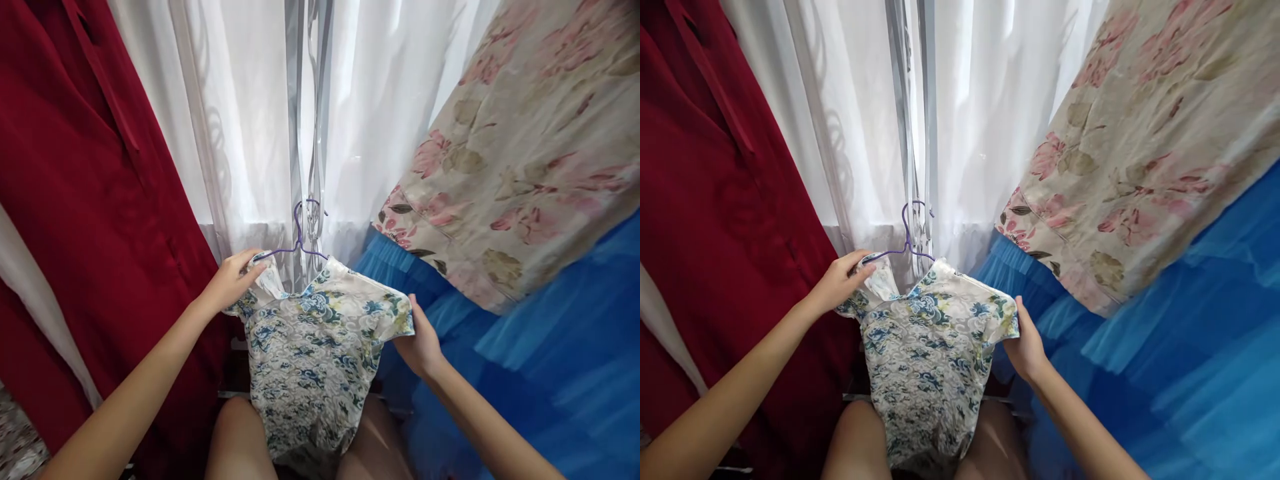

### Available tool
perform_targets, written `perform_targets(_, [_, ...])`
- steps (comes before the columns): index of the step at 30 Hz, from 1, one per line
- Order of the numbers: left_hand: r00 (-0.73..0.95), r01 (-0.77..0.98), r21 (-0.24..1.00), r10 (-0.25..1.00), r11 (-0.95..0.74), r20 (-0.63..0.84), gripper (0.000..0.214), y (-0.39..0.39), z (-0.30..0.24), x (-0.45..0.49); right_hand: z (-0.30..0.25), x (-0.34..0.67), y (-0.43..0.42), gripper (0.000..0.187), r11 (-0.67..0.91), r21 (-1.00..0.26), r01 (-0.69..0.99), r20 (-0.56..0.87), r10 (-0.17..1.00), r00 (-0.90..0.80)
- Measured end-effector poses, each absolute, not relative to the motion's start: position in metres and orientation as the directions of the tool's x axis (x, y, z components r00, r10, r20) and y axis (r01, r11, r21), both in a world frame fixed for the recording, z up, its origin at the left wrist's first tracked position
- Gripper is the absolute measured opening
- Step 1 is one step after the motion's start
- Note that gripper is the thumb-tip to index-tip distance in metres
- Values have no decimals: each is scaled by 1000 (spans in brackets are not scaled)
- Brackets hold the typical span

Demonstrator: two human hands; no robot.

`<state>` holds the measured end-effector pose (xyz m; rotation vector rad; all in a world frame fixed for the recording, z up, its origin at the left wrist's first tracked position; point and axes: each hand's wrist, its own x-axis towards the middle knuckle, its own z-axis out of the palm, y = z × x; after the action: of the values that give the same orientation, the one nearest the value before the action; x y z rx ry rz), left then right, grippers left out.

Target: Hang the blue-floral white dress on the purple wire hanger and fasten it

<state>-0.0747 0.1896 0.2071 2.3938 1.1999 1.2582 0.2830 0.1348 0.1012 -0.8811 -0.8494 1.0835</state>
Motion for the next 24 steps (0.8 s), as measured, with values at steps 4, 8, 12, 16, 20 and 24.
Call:
perform_targets(4, [288,734,305,684,-607,670,28,188,213,-58,123,272,122,51,363,-883,-296,208,870,446])
perform_targets(8, [222,839,193,644,-508,732,31,200,222,-51,173,253,124,56,503,-850,-155,366,776,514])
perform_targets(12, [11,681,439,608,-586,794,27,215,219,-57,212,222,102,53,599,-801,-10,575,773,268])
perform_targets(16, [-332,265,764,688,-588,645,52,220,200,-66,213,189,55,46,833,-553,30,608,427,-670])
perform_targets(20, [-203,-67,830,822,-554,532,61,195,185,-57,187,184,48,63,861,-473,186,454,419,-787])
perform_targets(24, [330,-389,914,909,-113,253,55,149,187,-12,154,190,75,100,805,-285,520,538,584,-609])
